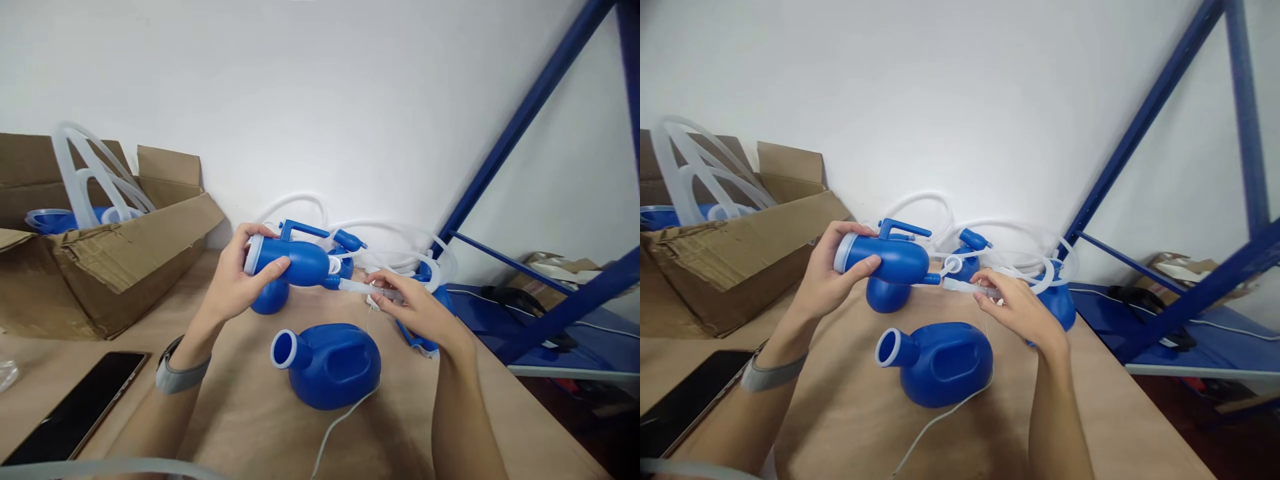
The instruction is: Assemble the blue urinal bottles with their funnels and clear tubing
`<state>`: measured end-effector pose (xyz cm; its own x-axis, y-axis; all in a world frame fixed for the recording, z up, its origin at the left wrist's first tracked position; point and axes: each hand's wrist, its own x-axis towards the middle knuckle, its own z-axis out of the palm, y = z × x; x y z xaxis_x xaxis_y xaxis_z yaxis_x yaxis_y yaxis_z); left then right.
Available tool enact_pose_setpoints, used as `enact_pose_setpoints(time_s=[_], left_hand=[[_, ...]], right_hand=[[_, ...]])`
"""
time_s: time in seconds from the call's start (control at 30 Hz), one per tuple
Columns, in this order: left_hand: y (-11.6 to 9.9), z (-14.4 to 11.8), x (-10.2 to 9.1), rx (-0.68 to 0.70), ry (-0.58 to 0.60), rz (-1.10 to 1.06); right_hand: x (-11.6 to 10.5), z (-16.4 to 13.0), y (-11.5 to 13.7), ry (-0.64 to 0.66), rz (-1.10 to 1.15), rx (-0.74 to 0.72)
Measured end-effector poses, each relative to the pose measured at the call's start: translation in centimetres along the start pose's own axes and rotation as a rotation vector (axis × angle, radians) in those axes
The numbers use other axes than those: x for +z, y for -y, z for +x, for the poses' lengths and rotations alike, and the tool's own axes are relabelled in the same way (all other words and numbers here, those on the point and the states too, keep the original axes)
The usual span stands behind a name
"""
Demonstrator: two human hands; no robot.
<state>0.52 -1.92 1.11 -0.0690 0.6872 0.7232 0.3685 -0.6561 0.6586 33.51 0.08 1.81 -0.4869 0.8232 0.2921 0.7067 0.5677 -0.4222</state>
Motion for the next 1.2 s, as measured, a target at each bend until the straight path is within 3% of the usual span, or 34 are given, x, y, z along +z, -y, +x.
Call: enact_pose_setpoints(time_s=[0.4,0.53,0.7,0.97,1.2], left_hand=[[1.7,0.6,0.2,-0.08,0.005,-0.046],[2.8,0.6,0.5,-0.128,0.002,-0.112],[3.4,0.6,0.7,-0.181,-0.006,-0.172],[3.0,0.3,1.3,-0.226,0.071,-0.212],[1.7,-0.2,2.6,-0.245,-0.032,-0.42]], right_hand=[[2.1,2.1,-0.3,-0.177,0.035,-0.133],[1.9,2.2,-0.6,-0.151,-0.028,-0.27],[1.6,1.9,-0.5,-0.107,-0.128,-0.29],[2.3,2.2,0.5,-0.044,-0.149,-0.266],[3.3,2.2,1.7,-0.122,-0.221,-0.3]])
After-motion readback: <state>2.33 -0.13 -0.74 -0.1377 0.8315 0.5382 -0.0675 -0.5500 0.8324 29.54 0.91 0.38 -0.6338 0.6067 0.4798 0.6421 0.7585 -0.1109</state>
